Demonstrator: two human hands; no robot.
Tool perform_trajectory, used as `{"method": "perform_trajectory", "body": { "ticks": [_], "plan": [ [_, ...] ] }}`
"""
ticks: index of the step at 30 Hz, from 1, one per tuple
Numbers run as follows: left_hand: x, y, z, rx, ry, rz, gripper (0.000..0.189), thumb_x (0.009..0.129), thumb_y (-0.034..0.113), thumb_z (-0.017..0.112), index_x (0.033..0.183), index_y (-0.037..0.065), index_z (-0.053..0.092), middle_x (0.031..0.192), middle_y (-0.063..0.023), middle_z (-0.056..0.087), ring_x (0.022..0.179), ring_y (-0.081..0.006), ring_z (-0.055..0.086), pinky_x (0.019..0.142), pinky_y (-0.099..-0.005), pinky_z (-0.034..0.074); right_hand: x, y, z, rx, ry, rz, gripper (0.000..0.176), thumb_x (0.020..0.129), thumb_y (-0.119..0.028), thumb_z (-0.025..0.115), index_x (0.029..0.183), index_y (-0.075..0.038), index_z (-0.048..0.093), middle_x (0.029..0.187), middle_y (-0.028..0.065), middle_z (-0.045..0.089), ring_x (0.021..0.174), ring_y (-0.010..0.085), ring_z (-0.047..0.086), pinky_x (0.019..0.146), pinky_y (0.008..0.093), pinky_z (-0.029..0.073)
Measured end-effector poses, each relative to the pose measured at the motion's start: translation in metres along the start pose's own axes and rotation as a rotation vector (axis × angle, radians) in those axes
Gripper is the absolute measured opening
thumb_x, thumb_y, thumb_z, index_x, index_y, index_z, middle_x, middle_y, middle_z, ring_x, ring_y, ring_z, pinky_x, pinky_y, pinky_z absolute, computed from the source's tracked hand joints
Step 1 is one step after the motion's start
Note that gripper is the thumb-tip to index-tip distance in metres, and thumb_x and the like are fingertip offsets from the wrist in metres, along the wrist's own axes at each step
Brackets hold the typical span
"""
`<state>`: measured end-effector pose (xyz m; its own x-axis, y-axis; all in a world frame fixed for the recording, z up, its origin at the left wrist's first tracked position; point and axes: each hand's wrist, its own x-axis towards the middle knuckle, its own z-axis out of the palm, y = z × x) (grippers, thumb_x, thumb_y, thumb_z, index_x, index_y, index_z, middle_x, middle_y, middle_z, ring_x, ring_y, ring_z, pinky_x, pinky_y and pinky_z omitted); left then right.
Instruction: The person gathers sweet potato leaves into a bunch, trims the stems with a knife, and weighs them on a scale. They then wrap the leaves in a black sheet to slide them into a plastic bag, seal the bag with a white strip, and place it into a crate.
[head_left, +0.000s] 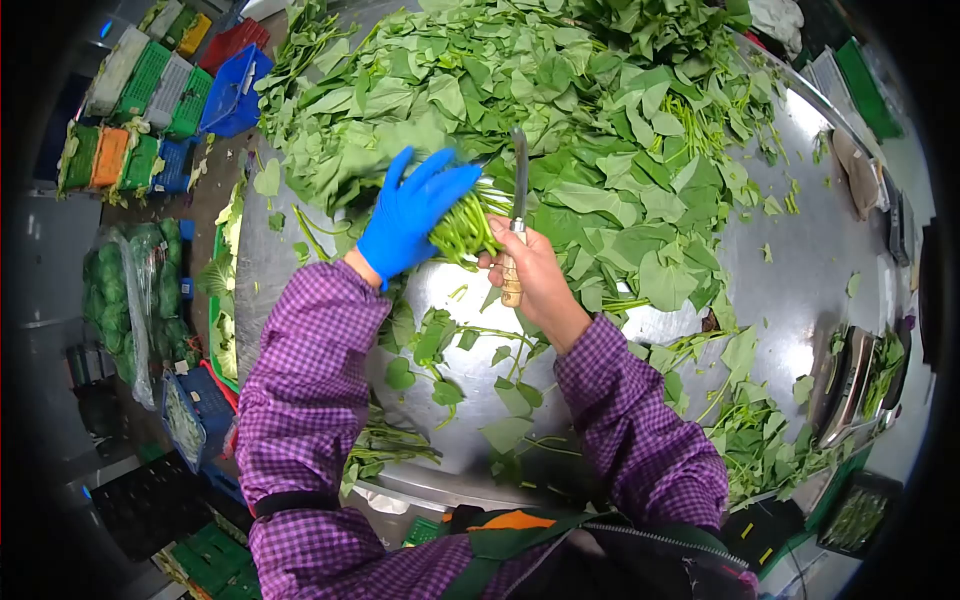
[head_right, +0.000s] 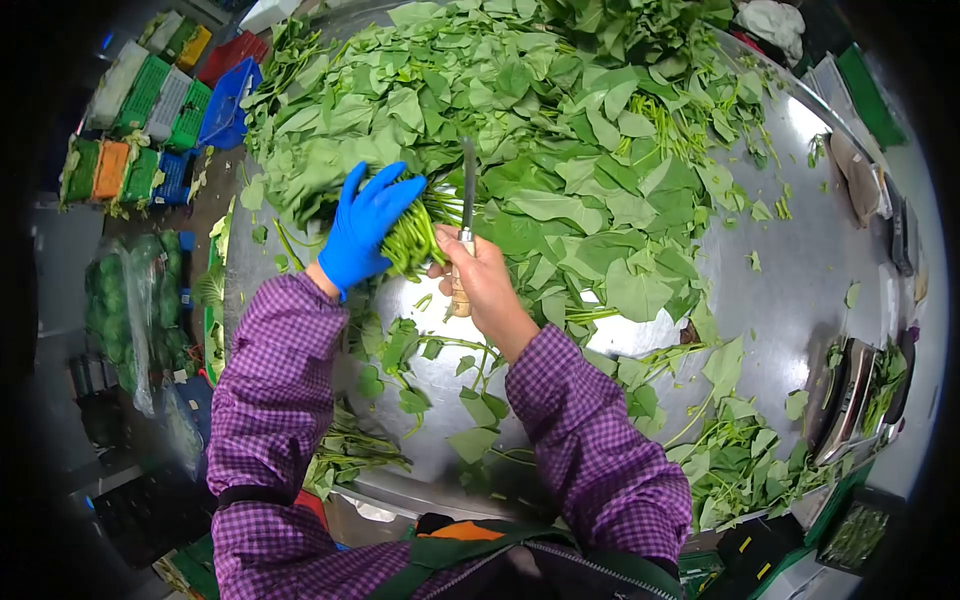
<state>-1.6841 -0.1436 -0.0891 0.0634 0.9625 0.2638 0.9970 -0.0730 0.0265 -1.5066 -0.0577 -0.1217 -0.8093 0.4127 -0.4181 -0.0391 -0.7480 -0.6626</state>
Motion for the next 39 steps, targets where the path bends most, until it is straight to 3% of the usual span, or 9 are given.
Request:
{"method": "perform_trajectory", "body": {
  "ticks": [5, 7, 9, 11, 13, 21, 29, 33, 39],
  "plan": [
    [0.022, -0.011, -0.049, -0.290, 0.145, -0.018, 0.047, 0.067, 0.021, 0.076, 0.109, 0.009, 0.060, 0.106, -0.0060, 0.064, 0.099, -0.0218, 0.062, 0.097, -0.0408, 0.041, -0.040, -0.060, 0.022, -0.046, -0.187, -0.219, 0.048, 0.094, -0.024, 0.050, 0.134, 0.000, 0.036, 0.094, 0.0164, 0.065, 0.050, 0.0074, 0.052, 0.043, 0.0186, 0.042],
    [0.020, -0.001, -0.073, -0.817, 0.299, -0.509, 0.049, 0.069, 0.018, 0.077, 0.113, 0.005, 0.059, 0.099, -0.0054, 0.066, 0.096, -0.0131, 0.061, 0.089, -0.0310, 0.046, -0.055, -0.077, 0.026, -0.237, -0.012, -0.404, 0.047, 0.093, -0.020, 0.052, 0.133, 0.001, 0.038, 0.093, 0.0142, 0.066, 0.049, 0.0051, 0.050, 0.042, 0.0174, 0.040],
    [0.020, 0.020, -0.110, -0.906, 0.339, -0.531, 0.048, 0.074, 0.014, 0.075, 0.116, 0.001, 0.056, 0.103, -0.0049, 0.064, 0.096, -0.0107, 0.058, 0.083, -0.0268, 0.048, -0.067, -0.081, 0.036, -0.239, 0.034, -0.492, 0.041, 0.091, -0.015, 0.057, 0.127, 0.000, 0.045, 0.090, 0.0092, 0.066, 0.050, 0.0029, 0.048, 0.041, 0.0166, 0.038],
    [0.020, 0.055, -0.141, -1.374, 0.291, -0.718, 0.051, 0.073, 0.011, 0.074, 0.119, 0.000, 0.053, 0.105, -0.0048, 0.062, 0.096, -0.0130, 0.058, 0.085, -0.0275, 0.047, -0.083, -0.079, 0.053, -0.315, 0.072, -0.545, 0.033, 0.086, -0.011, 0.064, 0.116, -0.003, 0.056, 0.088, 0.0026, 0.064, 0.055, 0.0012, 0.048, 0.046, 0.0171, 0.040],
    [0.010, 0.083, -0.145, -1.539, 0.219, -0.768, 0.049, 0.078, 0.011, 0.065, 0.124, 0.001, 0.050, 0.114, -0.0081, 0.059, 0.105, -0.0171, 0.057, 0.094, -0.0308, 0.044, -0.098, -0.070, 0.065, -0.356, 0.000, -0.544, 0.027, 0.082, -0.011, 0.069, 0.106, -0.004, 0.059, 0.086, -0.0008, 0.060, 0.060, 0.0012, 0.048, 0.052, 0.0172, 0.042],
    [-0.042, 0.164, -0.136, -1.733, 0.003, -0.770, 0.054, 0.085, 0.024, 0.062, 0.130, 0.001, 0.045, 0.123, -0.0068, 0.055, 0.109, -0.0166, 0.054, 0.096, -0.0322, 0.041, -0.166, -0.045, 0.057, -0.381, 0.040, -0.445, 0.034, 0.080, -0.019, 0.073, 0.101, -0.001, 0.054, 0.073, -0.0021, 0.056, 0.061, 0.0031, 0.049, 0.052, 0.0191, 0.042],
    [-0.076, 0.214, -0.145, -1.576, -0.324, -0.712, 0.061, 0.080, 0.012, 0.070, 0.133, 0.003, 0.041, 0.118, -0.0070, 0.056, 0.106, -0.0148, 0.053, 0.092, -0.0301, 0.044, -0.211, -0.017, 0.052, -0.764, 0.198, -0.593, 0.025, 0.076, -0.017, 0.072, 0.089, 0.000, 0.059, 0.065, 0.0008, 0.055, 0.058, 0.0068, 0.045, 0.054, 0.0258, 0.041],
    [-0.103, 0.230, -0.146, -1.792, -0.209, -0.775, 0.066, 0.077, 0.009, 0.071, 0.135, 0.003, 0.039, 0.125, -0.0066, 0.052, 0.114, -0.0160, 0.049, 0.096, -0.0308, 0.041, -0.218, -0.010, 0.055, -0.534, 0.165, -0.574, 0.018, 0.078, -0.014, 0.068, 0.086, 0.000, 0.061, 0.068, -0.0007, 0.058, 0.060, 0.0066, 0.047, 0.057, 0.0247, 0.042],
    [-0.111, 0.257, -0.137, -1.509, 0.060, -0.575, 0.062, 0.076, 0.008, 0.071, 0.131, 0.002, 0.044, 0.125, -0.0060, 0.052, 0.114, -0.0155, 0.049, 0.097, -0.0306, 0.040, -0.213, 0.000, 0.054, -0.771, 0.107, -0.370, 0.029, 0.079, -0.025, 0.072, 0.086, 0.000, 0.060, 0.063, 0.0023, 0.053, 0.057, 0.0095, 0.046, 0.054, 0.0276, 0.040]
  ]
}}
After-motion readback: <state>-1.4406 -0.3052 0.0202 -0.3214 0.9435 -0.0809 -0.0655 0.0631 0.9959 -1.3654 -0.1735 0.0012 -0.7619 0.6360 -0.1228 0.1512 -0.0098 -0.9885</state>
